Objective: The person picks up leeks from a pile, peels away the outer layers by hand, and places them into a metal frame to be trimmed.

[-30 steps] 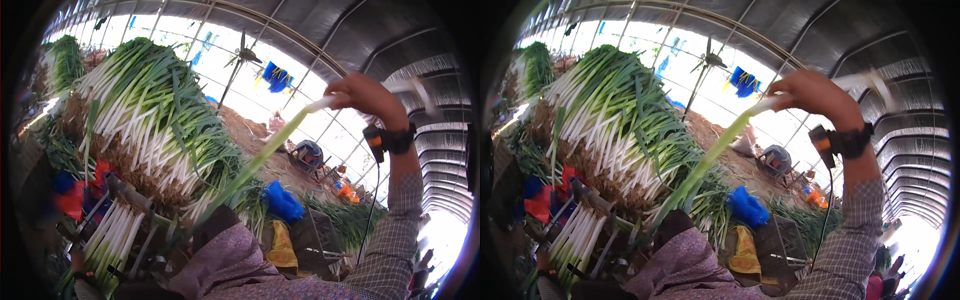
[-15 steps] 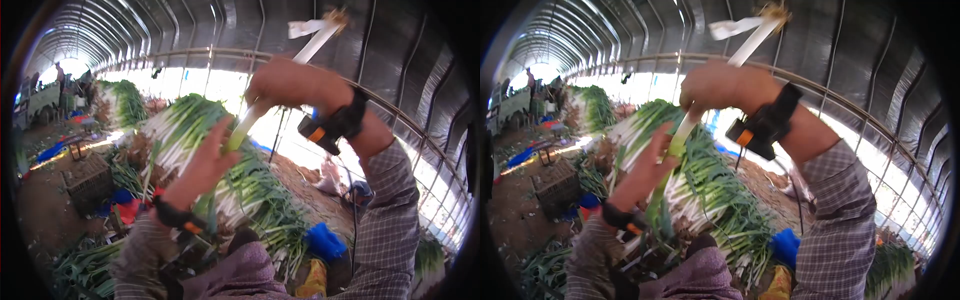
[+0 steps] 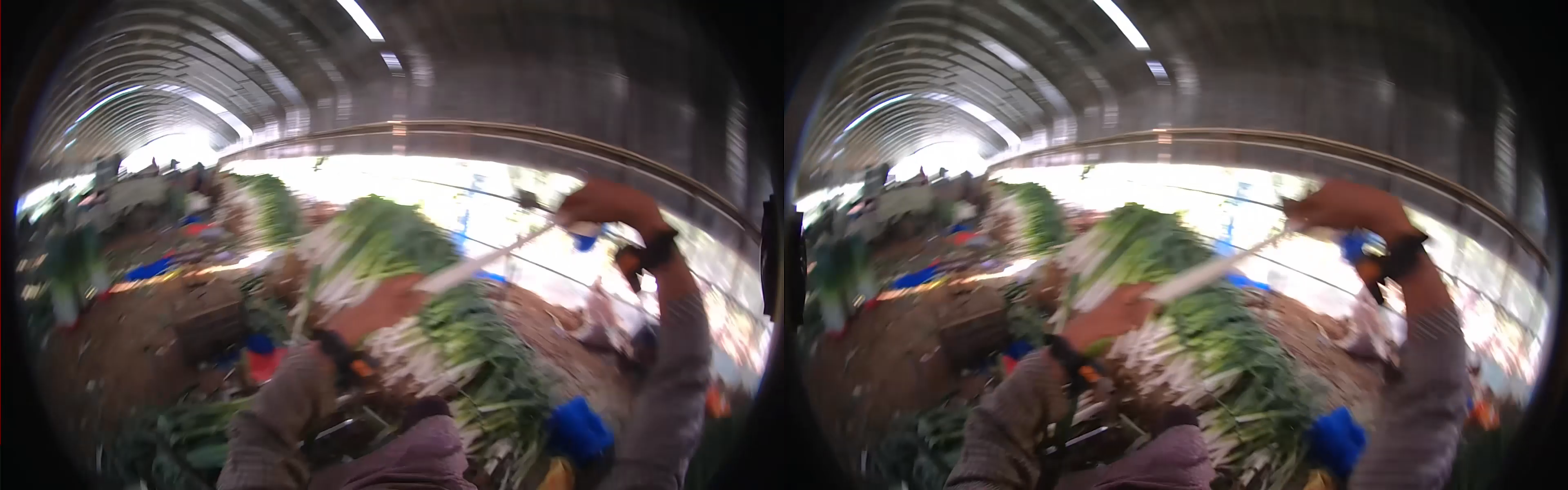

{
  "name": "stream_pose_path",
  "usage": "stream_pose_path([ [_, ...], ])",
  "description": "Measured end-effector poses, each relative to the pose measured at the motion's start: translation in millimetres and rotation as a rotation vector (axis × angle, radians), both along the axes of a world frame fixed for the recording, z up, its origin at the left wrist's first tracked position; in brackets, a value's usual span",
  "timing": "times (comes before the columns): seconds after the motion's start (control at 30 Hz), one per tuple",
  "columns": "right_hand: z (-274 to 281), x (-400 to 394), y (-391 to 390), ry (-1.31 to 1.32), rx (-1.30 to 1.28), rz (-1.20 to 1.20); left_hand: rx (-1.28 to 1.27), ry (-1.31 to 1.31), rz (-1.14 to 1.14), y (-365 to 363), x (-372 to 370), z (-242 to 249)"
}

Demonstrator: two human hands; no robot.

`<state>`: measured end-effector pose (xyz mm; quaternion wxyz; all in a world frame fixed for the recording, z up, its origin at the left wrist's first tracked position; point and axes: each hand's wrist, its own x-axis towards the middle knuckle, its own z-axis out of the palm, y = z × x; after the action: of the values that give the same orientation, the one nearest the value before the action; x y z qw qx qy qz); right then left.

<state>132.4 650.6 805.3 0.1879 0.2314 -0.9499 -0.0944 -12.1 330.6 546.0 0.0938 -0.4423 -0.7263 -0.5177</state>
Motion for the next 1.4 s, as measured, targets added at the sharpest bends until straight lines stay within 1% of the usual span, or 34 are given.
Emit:
stream_pose_path([
  [0.03,9.1,-14.5,32.2,-0.106,0.102,0.2,-0.058,-0.06,0.054,-3.9,41.4,21.6],
  [0.07,5.7,-8.5,41.7,-0.172,0.008,0.357,-0.025,-0.008,-0.029,5.5,11.4,5.3],
  [0.13,0.4,21.5,22.5,-0.297,-0.325,-0.129,-0.005,0.331,0.025,10.1,8.4,-2.5],
  [0.17,-1.3,24.5,36.4,-0.248,-0.3,-0.18,-0.047,0.195,-0.012,9.1,13.7,-1.9],
  [0.2,-1.8,24.1,53.1,-0.164,-0.22,-0.174,-0.074,0.033,-0.056,7.5,15.2,-5.0],
  [0.23,-1.6,21.4,74.2,-0.084,-0.154,-0.165,-0.083,-0.024,-0.049,-2.5,37.7,2.4],
  [0.33,-1.3,7.5,136.2,0.111,-0.026,-0.121,-0.058,-0.166,-0.071,-11.0,26.3,-12.7],
  [0.37,-3.7,2.4,151.7,0.12,-0.052,-0.139,-0.004,-0.248,-0.038,-19.5,40.5,-10.2],
  [0.4,-4.5,-3.1,163.4,0.101,-0.091,-0.168,-0.003,-0.266,-0.004,-22.4,36.9,-11.3],
  [0.43,-6.2,-7.8,176.0,-0.048,-0.293,-0.343,0.001,-0.287,0.029,-25.0,31.3,-15.5],
  [0.47,-17.9,-18.0,181.9,0.032,-0.316,-0.219,0.006,-0.309,0.06,-26.6,27.3,-19.8],
  [0.53,-53.3,-50.4,183.8,0.195,-0.356,0.025,0.046,-0.299,-0.006,-15.2,16.5,-26.9],
  [0.63,-96.6,-37.1,59.6,0.397,-0.295,0.308,0.025,-0.266,-0.062,20.3,7.4,-35.6],
  [0.7,-121.9,-9.6,-27.1,0.451,-0.084,0.379,-0.003,-0.244,-0.105,42.8,13.2,-32.5],
  [0.77,-133.8,-12.8,-55.5,0.343,0.122,0.419,-0.008,-0.224,-0.149,53.7,22.0,-21.5],
  [0.8,-139.4,-24.5,-56.3,0.259,0.252,0.228,0.004,-0.228,-0.158,52.9,26.0,-17.3],
  [0.87,-145.8,-43.9,-47.8,0.239,0.164,0.148,0.024,-0.244,-0.18,47.2,35.4,-15.2],
  [0.93,-137.7,-41.8,-48.7,0.382,0.241,0.179,0.09,-0.225,-0.139,44.5,45.7,-25.6],
  [0.97,-125.8,-34.5,-50.9,0.361,0.305,0.175,0.119,-0.216,-0.12,43.9,50.2,-34.3],
  [1.0,-118.3,-37.8,-45.5,0.381,0.345,0.203,0.081,-0.199,-0.049,43.9,52.5,-48.9],
  [1.07,-87.0,-29.2,-46.7,0.193,0.444,0.039,0.014,-0.165,0.091,49.3,51.6,-96.7],
  [1.13,-54.7,-5.4,-73.5,0.105,0.47,0.057,0.162,-0.141,0.102,62.2,32.3,-180.7],
  [1.17,-43.3,1.0,-83.6,0.058,0.483,0.066,0.169,-0.131,0.154,60.1,32.5,-201.4],
  [1.23,-30.8,-1.8,-90.0,0.057,0.523,0.065,0.186,-0.117,0.26,51.4,42.2,-231.7],
  [1.27,-27.1,-5.0,-93.8,0.059,0.541,0.068,0.209,-0.231,0.256,46.5,40.9,-234.2],
  [1.33,-21.5,-15.7,-94.8,0.071,0.36,0.082,0.245,-0.442,0.248,24.1,28.0,-218.7],
  [1.4,-11.3,-32.1,-90.7,0.086,0.182,0.099,0.149,-0.372,0.343,-15.9,23.0,-175.6],
])
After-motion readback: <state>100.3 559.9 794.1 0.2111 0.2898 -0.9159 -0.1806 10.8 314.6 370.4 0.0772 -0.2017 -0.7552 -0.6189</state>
